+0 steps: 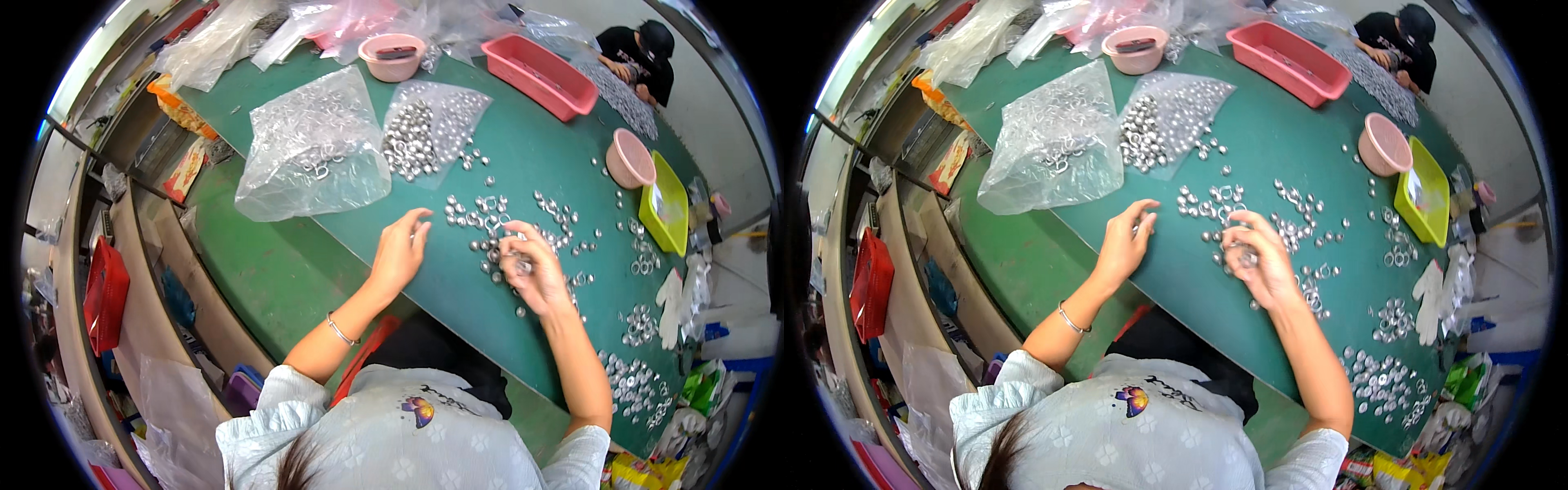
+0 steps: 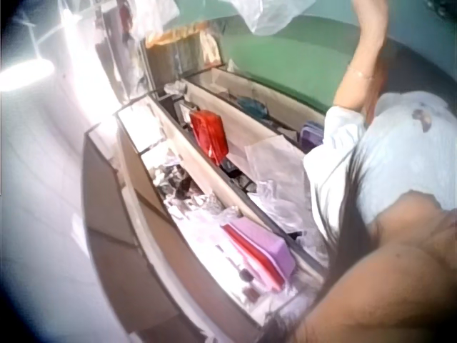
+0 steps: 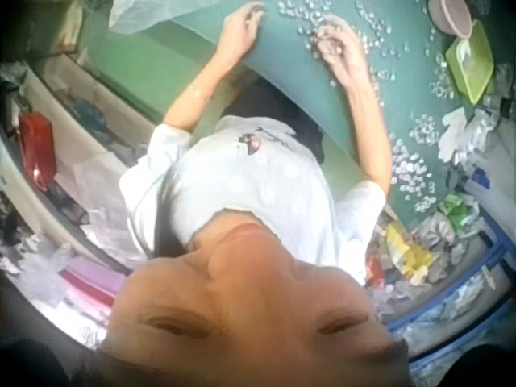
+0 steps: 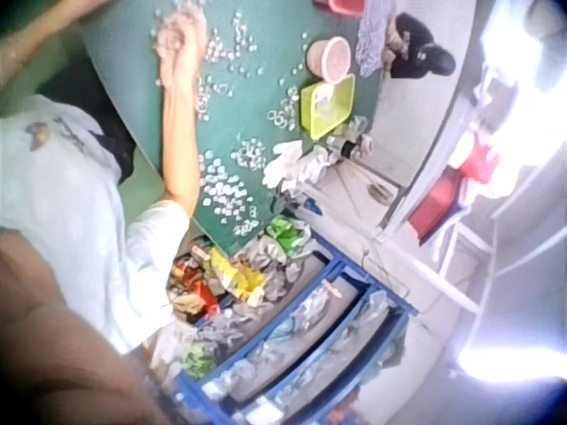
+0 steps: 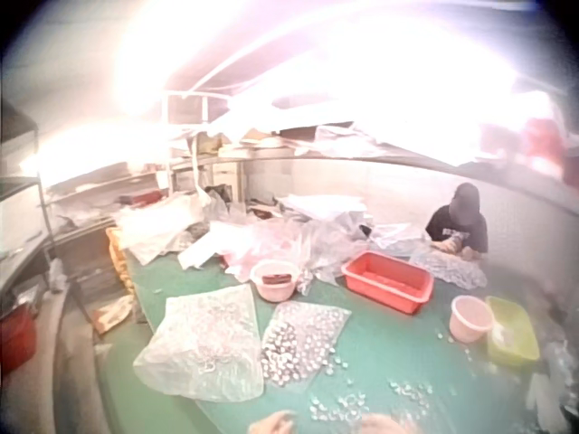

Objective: The person repeatedly picks up small silver metal rings and spherical beads from a green table, snaps the rings shut around the beads, and places the assembled units into a clear plastic bag. The process is continuous and repetitive throughout the clip.

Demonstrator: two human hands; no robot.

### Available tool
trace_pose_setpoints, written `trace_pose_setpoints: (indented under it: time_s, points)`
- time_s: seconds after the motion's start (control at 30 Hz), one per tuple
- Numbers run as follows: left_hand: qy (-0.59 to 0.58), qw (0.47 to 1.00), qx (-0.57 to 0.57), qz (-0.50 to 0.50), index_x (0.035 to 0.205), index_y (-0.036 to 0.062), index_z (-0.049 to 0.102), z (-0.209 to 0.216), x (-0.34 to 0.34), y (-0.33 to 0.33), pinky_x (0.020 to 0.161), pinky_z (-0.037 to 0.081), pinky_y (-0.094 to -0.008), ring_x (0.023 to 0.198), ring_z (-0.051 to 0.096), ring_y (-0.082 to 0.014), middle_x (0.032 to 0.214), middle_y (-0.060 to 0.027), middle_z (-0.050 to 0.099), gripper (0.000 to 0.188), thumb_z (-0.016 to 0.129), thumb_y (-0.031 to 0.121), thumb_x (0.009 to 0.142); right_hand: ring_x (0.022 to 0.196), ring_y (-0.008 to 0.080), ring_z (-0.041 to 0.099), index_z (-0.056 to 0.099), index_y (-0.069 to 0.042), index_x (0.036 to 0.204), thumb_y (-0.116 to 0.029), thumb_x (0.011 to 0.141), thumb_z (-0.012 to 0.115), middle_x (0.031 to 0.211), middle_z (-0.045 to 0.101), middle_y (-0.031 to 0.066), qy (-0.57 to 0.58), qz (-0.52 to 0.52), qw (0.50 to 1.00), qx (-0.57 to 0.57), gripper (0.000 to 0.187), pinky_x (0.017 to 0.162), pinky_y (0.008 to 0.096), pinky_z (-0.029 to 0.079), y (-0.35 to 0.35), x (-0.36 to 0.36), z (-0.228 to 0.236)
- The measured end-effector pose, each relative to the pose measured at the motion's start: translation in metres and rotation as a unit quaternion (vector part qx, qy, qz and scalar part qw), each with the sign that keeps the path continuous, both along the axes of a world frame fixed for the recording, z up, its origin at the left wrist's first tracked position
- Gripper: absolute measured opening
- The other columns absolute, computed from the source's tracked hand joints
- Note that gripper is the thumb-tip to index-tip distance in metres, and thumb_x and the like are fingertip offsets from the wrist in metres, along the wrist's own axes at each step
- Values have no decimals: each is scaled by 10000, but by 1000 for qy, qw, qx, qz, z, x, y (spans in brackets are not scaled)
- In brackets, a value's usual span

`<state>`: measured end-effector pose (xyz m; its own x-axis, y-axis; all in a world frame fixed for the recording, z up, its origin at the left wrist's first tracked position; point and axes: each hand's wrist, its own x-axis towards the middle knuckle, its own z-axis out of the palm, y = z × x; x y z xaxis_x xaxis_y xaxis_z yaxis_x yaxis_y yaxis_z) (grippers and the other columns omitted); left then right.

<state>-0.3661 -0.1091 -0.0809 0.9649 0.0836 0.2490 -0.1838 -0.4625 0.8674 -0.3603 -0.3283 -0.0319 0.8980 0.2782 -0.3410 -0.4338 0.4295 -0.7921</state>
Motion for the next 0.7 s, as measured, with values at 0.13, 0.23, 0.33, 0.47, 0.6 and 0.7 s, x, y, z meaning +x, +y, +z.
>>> trace_pose_setpoints:
  time_s: [0.13,0.23,0.33,0.47,0.6,0.7]
  points:
    - [55,998,-33,12,1051,3,590,-13,13,23,553,428,-277,592,511,-109,648,-59,555,200,562,78,868,480,100,459,660,-12,901,-211,819,658,627,576,26,-223,51,926,-300,215,438,244,373,75,55,-18]
    - [87,989,-120,2,1046,-1,585,-21,16,33,583,454,-312,640,588,-156,669,-97,605,214,582,104,860,644,329,636,624,-43,948,-221,779,653,706,653,124,-433,-3,676,-597,247,565,416,491,133,94,-26]
    - [220,907,-358,-15,1112,13,555,-6,14,38,515,361,-221,574,444,-60,702,1,524,255,576,121,881,667,310,659,542,-22,930,-178,798,618,707,654,146,-433,46,567,-699,218,580,404,521,166,132,-40]
    - [219,809,-545,21,1169,-11,505,-1,19,63,503,307,-172,606,379,-30,763,37,465,306,563,94,887,684,306,669,505,-21,883,-100,792,581,730,655,156,-430,87,507,-742,143,593,392,537,185,155,-54]
    - [183,731,-654,64,1203,-64,454,12,33,89,586,406,-221,737,474,-116,855,-47,529,359,541,28,868,631,323,654,486,-32,834,-59,775,565,727,646,160,-469,38,518,-714,103,545,406,520,175,155,-58]
    - [216,706,-674,22,1175,-43,486,6,38,86,732,461,-292,820,537,-160,907,-76,569,322,537,81,882,578,318,625,514,-26,818,-69,770,587,684,625,144,-448,-8,657,-606,97,517,407,483,168,145,-49]
